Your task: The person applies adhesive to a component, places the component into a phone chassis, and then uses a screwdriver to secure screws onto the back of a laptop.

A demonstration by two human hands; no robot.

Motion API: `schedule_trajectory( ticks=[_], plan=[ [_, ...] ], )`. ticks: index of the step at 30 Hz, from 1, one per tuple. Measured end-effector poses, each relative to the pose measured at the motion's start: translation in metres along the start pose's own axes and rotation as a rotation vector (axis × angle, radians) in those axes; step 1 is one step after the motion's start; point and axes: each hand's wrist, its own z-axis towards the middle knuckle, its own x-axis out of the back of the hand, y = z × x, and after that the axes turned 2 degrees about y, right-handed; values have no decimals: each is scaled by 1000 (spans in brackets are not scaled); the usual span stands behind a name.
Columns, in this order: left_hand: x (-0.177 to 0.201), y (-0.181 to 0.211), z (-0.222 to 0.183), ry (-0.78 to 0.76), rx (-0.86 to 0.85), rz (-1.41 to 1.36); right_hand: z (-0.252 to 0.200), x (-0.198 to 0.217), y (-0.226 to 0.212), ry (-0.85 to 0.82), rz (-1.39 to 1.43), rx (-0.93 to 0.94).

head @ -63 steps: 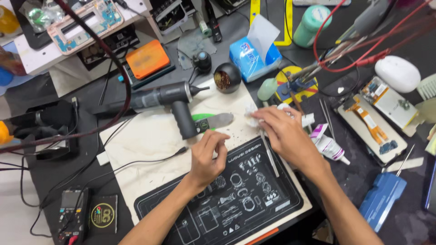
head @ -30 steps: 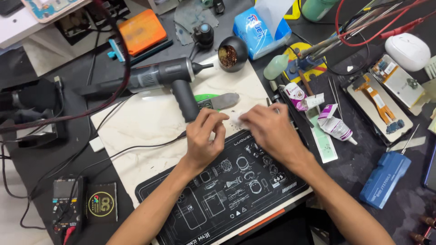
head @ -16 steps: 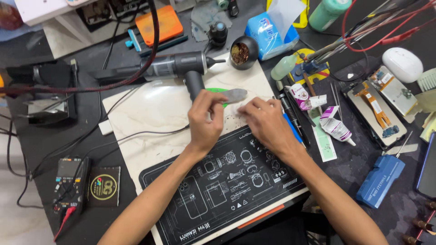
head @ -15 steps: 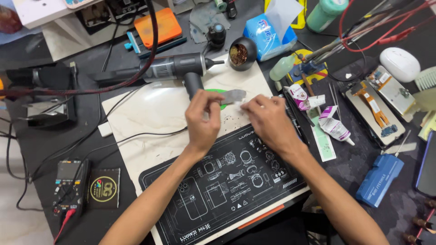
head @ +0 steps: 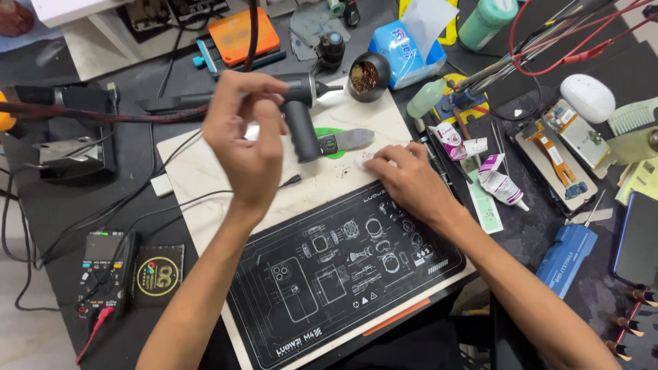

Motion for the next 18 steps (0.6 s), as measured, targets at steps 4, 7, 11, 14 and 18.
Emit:
schedule_trajectory(
  ticks=[4,7,11,14,18],
  plan=[
    [12,8,9,28,5,-20,-2,0,-12,-7,13,2],
    [14,9,10,30,20,-21,-8,-16,-45,-64,119,124],
    [14,10,12,23,21,-23,5,-33,-58,-74,113,177],
    [18,11,12,25,11,-45,20,-34,-42,-54,59,64],
    [17,12,14,35,18,-43,19,-23,-35,-76,30,-79]
  ],
)
